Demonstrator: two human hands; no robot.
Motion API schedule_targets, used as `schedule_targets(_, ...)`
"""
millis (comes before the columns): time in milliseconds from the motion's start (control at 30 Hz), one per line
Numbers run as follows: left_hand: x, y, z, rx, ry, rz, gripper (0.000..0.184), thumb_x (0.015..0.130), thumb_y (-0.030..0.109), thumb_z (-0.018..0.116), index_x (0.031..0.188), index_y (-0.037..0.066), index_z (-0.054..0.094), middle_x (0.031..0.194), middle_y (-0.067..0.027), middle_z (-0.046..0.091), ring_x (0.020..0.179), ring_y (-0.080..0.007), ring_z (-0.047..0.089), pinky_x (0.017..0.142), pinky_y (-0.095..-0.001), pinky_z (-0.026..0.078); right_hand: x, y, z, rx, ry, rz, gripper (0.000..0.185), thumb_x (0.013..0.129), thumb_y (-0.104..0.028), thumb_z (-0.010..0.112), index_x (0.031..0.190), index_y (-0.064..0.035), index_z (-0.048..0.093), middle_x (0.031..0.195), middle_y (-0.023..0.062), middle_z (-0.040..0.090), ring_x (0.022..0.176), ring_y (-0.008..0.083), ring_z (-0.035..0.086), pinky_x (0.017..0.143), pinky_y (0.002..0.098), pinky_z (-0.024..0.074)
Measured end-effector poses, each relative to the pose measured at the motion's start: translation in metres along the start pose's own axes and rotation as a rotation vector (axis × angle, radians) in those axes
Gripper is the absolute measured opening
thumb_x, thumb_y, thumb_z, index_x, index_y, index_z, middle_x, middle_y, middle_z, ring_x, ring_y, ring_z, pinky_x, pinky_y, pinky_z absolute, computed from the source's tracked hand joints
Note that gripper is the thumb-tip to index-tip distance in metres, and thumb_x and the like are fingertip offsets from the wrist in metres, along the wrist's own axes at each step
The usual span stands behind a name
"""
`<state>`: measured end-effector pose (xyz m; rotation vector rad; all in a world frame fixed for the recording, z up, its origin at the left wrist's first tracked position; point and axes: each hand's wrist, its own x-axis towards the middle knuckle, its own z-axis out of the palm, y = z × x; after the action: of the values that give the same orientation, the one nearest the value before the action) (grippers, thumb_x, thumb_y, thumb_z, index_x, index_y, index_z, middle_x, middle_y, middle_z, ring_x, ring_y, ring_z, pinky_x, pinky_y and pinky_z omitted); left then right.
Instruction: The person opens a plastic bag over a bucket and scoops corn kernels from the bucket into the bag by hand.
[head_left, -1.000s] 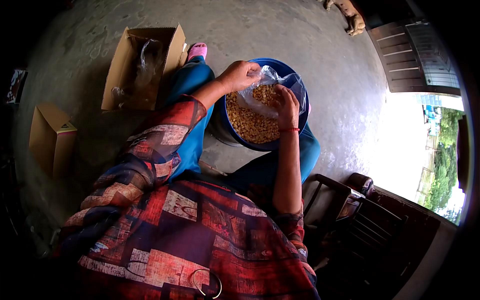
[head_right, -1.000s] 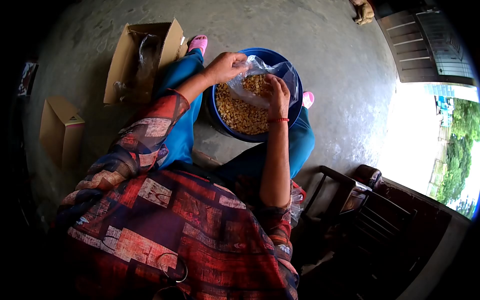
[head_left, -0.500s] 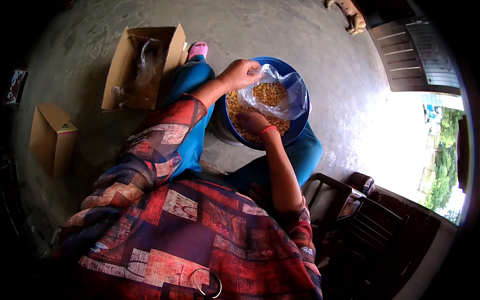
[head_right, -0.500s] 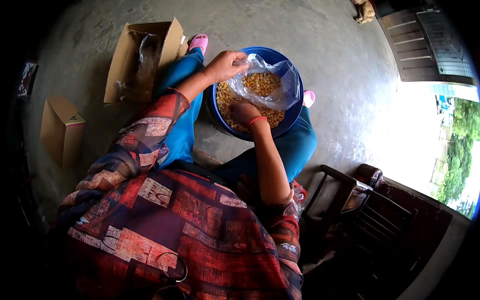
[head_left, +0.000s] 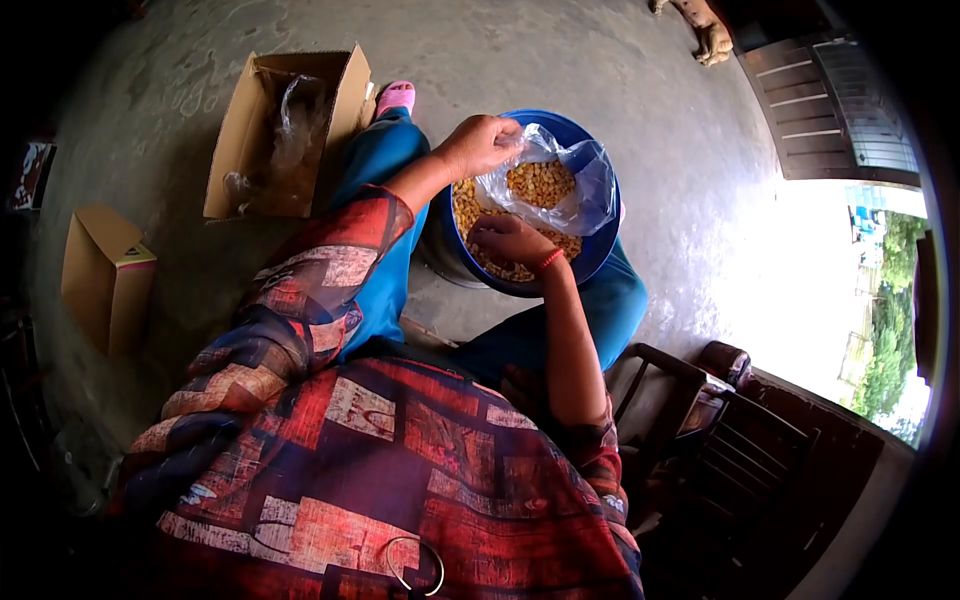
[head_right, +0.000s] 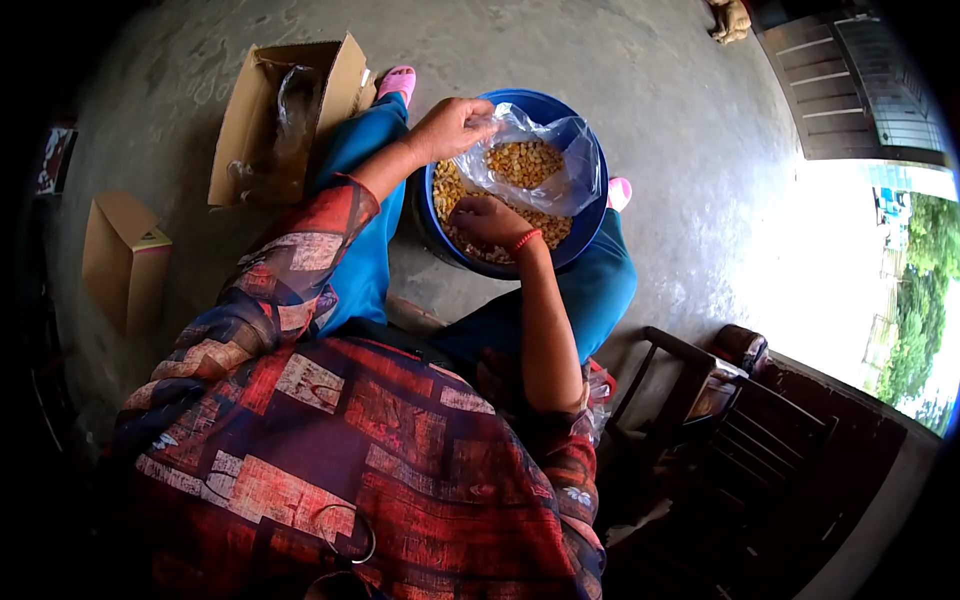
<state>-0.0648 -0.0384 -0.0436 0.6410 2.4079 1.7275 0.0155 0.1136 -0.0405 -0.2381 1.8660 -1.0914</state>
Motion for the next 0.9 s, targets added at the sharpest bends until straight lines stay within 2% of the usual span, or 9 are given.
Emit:
schedule_targets(33, 0.0, 0.0, 0.0, -0.005, 0.015, 0.006, 0.026, 0.08, 0.017, 0.058, 0.091, -0.006, 0.054, 0.071, -0.0065, 0.059, 0.064, -0.0081, 0.055, 0.06, -0.0246, 0.044, -0.002, -0.001, -0.002, 0.119, 0.003, -0.008, 0.018, 0.081, -0.022, 0.051, 0.083, -0.006, 0.059, 0.063, -0.0001, 0.053, 0.057, 0.0055, 0.049, 0.05, 0.02, 0.0392)
schedule_targets(67, -0.001, 0.0, 0.0, -0.011, 0.03, 0.013, 0.026, 0.08, 0.017, 0.058, 0.092, -0.006, 0.054, 0.071, -0.0071, 0.06, 0.064, -0.0083, 0.055, 0.061, -0.0246, 0.045, -0.003, 0.001, -0.003, 0.119, 0.004, -0.008, 0.018, 0.081, -0.022, 0.051, 0.083, -0.006, 0.059, 0.063, -0.0001, 0.053, 0.057, 0.0055, 0.049, 0.05, 0.02, 0.0392)
schedule_targets(133, -0.001, 0.001, 0.001, -0.002, 0.039, 0.014, 0.027, 0.08, 0.017, 0.058, 0.092, -0.006, 0.055, 0.072, -0.0076, 0.06, 0.065, -0.0083, 0.055, 0.061, -0.0246, 0.045, -0.004, 0.004, -0.005, 0.523, 0.051, -0.166, 0.017, 0.083, -0.02, 0.05, 0.08, -0.0053, 0.059, 0.059, -0.0014, 0.05, 0.051, 0.0051, 0.046, 0.045, 0.0197, 0.0359)
schedule_targets(167, -0.001, 0.0, 0.002, 0.007, 0.05, 0.016, 0.027, 0.08, 0.017, 0.058, 0.093, -0.006, 0.055, 0.073, -0.008, 0.061, 0.065, -0.0084, 0.055, 0.061, -0.0246, 0.045, -0.004, 0.006, -0.009, 0.568, 0.033, -0.161, 0.017, 0.083, -0.018, 0.049, 0.077, -0.0047, 0.057, 0.057, -0.0017, 0.047, 0.045, 0.0055, 0.042, 0.041, 0.0205, 0.0328)
schedule_targets(267, 0.0, 0.001, 0.0, -0.031, 0.001, -0.011, 0.027, 0.08, 0.018, 0.059, 0.092, -0.006, 0.055, 0.073, -0.0083, 0.061, 0.065, -0.0085, 0.056, 0.061, -0.0246, 0.045, -0.002, 0.01, -0.013, 0.349, 0.098, -0.037, 0.02, 0.084, -0.021, 0.05, 0.074, -0.0048, 0.057, 0.055, -0.0021, 0.045, 0.043, 0.0052, 0.04, 0.038, 0.0206, 0.03)
schedule_targets(500, 0.0, -0.002, 0.001, -0.019, 0.013, 0.001, 0.027, 0.08, 0.018, 0.059, 0.091, -0.006, 0.055, 0.071, -0.007, 0.059, 0.064, -0.0087, 0.056, 0.061, -0.0244, 0.045, 0.003, 0.012, -0.006, 0.246, 0.004, -0.02, 0.025, 0.083, -0.027, 0.051, 0.072, -0.0051, 0.058, 0.054, -0.0024, 0.044, 0.043, 0.0053, 0.039, 0.038, 0.0205, 0.03)
schedule_targets(567, 0.0, 0.0, 0.001, 0.018, 0.042, 0.029, 0.025, 0.08, 0.018, 0.059, 0.089, -0.006, 0.055, 0.069, -0.0063, 0.059, 0.063, -0.0082, 0.055, 0.06, -0.0242, 0.044, 0.003, 0.012, -0.004, 0.202, -0.001, 0.044, 0.025, 0.084, -0.027, 0.05, 0.075, -0.0051, 0.057, 0.054, -0.0043, 0.042, 0.042, 0.0034, 0.035, 0.037, 0.019, 0.0255)
schedule_targets(667, 0.0, 0.002, 0.0, 0.001, 0.013, -0.013, 0.024, 0.08, 0.018, 0.059, 0.087, -0.005, 0.055, 0.068, -0.0062, 0.058, 0.063, -0.0077, 0.054, 0.06, -0.0244, 0.044, 0.002, 0.008, -0.004, 0.111, -0.002, 0.028, 0.026, 0.084, -0.029, 0.05, 0.074, -0.0057, 0.057, 0.055, -0.0049, 0.041, 0.043, 0.0034, 0.034, 0.038, 0.0192, 0.0257)
schedule_targets(900, 0.0, 0.0, 0.001, 0.034, 0.022, 0.019, 0.022, 0.08, 0.017, 0.058, 0.084, -0.005, 0.054, 0.066, -0.0054, 0.057, 0.063, -0.0071, 0.053, 0.058, -0.0245, 0.043, -0.005, -0.002, -0.004, 0.195, 0.002, 0.038, 0.028, 0.083, -0.031, 0.049, 0.075, -0.0061, 0.059, 0.057, -0.0029, 0.044, 0.045, 0.0044, 0.038, 0.04, 0.0186, 0.029)
